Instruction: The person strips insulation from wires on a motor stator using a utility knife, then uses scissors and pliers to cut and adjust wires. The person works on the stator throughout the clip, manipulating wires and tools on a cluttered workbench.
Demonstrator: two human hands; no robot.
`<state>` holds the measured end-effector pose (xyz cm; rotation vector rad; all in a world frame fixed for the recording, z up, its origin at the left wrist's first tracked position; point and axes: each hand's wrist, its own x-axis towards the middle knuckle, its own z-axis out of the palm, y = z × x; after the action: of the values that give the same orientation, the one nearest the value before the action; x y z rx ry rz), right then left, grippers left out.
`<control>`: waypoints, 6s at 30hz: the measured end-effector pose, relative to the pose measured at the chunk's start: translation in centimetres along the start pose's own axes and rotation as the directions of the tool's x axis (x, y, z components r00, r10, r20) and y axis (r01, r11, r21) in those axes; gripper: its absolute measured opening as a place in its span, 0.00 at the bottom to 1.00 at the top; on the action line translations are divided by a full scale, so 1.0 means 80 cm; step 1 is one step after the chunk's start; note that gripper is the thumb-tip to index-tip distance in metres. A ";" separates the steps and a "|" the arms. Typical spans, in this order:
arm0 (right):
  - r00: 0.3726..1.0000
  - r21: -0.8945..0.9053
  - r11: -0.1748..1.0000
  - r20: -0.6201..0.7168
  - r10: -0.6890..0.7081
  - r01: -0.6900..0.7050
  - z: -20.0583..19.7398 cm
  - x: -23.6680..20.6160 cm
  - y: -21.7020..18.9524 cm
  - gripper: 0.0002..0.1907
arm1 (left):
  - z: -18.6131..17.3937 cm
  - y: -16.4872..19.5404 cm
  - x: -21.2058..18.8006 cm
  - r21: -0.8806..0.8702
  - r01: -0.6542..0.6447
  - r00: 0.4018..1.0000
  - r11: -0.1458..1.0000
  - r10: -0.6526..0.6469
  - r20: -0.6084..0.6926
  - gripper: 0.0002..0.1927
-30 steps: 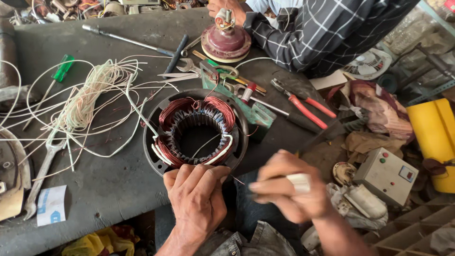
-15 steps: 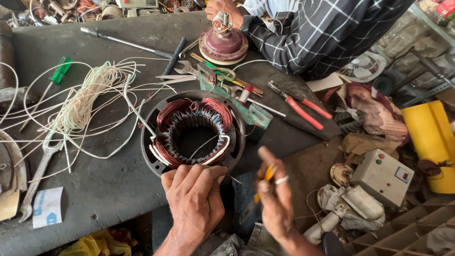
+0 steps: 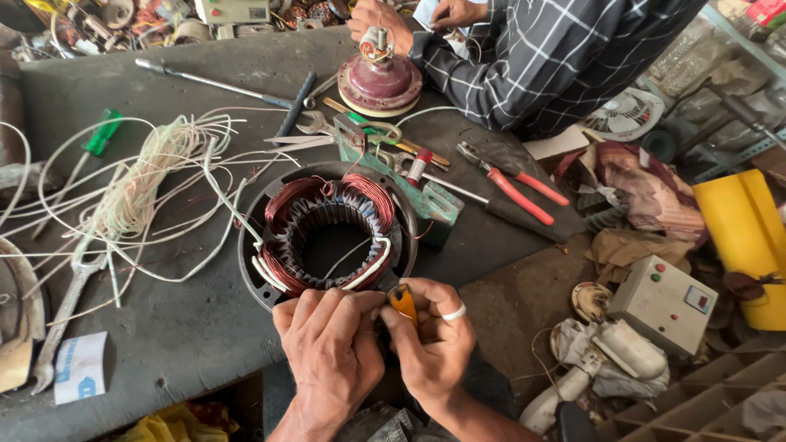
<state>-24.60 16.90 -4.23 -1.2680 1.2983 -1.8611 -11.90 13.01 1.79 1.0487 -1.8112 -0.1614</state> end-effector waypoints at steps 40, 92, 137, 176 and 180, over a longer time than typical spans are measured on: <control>0.324 -0.181 0.298 0.769 -0.551 0.937 -0.070 0.119 -0.098 0.15 | -0.012 0.001 -0.001 -0.040 -0.034 0.999 0.999 0.033 -0.026 0.12; 0.814 0.589 0.623 0.108 0.571 -0.515 -0.070 0.007 -0.031 0.19 | -0.001 0.007 -0.004 -0.012 -0.067 0.993 0.998 0.065 -0.095 0.07; 0.287 -0.022 0.505 0.843 -0.454 0.863 -0.061 0.136 -0.080 0.09 | -0.010 0.010 0.000 -0.038 -0.026 0.999 0.999 0.024 -0.033 0.11; 0.497 -0.236 0.477 0.671 -0.551 0.847 -0.055 0.105 -0.098 0.18 | -0.010 0.005 0.000 -0.057 -0.038 0.999 0.998 0.038 -0.015 0.15; 0.378 -0.205 0.345 0.731 -0.569 0.916 -0.078 0.123 -0.115 0.16 | -0.011 0.002 -0.001 -0.062 -0.042 0.999 0.997 0.040 -0.025 0.15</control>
<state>-33.59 15.01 7.44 -3.0000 0.9717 -1.3092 -11.24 13.48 2.24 0.9648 -1.7939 -0.1795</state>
